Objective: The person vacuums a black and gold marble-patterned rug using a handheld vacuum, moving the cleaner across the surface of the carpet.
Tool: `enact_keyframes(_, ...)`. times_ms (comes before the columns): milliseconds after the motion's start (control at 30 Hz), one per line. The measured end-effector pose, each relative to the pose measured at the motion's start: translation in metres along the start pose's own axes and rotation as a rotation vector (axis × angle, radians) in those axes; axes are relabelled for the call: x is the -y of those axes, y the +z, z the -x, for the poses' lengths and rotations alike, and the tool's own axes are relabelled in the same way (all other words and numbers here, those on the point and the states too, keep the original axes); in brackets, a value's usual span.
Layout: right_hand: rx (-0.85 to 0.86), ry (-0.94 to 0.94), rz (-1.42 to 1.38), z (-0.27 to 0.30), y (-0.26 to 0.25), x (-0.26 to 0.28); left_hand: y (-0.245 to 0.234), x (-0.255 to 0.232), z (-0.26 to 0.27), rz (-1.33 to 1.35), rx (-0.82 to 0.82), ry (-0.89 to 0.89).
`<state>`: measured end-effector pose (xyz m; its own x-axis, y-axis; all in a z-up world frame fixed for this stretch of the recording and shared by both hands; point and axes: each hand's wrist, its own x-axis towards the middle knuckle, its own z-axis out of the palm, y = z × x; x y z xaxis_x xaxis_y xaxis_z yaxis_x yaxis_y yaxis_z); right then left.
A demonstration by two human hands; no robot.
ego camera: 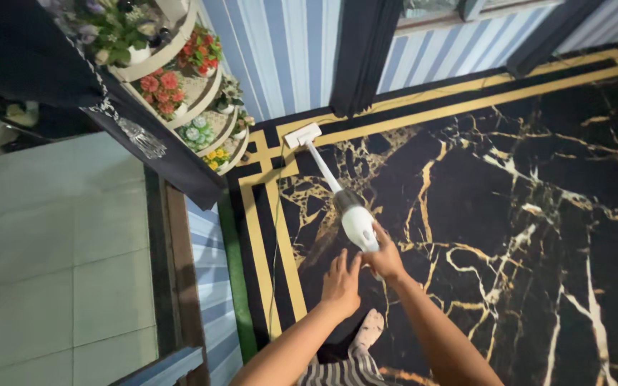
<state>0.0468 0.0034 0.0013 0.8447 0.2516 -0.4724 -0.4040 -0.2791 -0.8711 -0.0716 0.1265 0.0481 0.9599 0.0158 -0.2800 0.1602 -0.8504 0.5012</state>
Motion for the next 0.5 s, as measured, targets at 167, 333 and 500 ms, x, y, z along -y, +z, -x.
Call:
enact_keyframes(167, 0.005, -0.27, 0.002, -0.091, 0.04, -0.013, -0.012, 0.001, -0.004, 0.059, -0.011, -0.137)
enact_keyframes(333, -0.015, -0.068, -0.004, -0.042, 0.055, -0.023, -0.01, 0.014, 0.006, 0.082, -0.159, -0.139)
enact_keyframes(500, 0.057, 0.04, 0.069, 0.066, 0.025, -0.029, -0.011, 0.014, 0.022, 0.06, -0.136, -0.054)
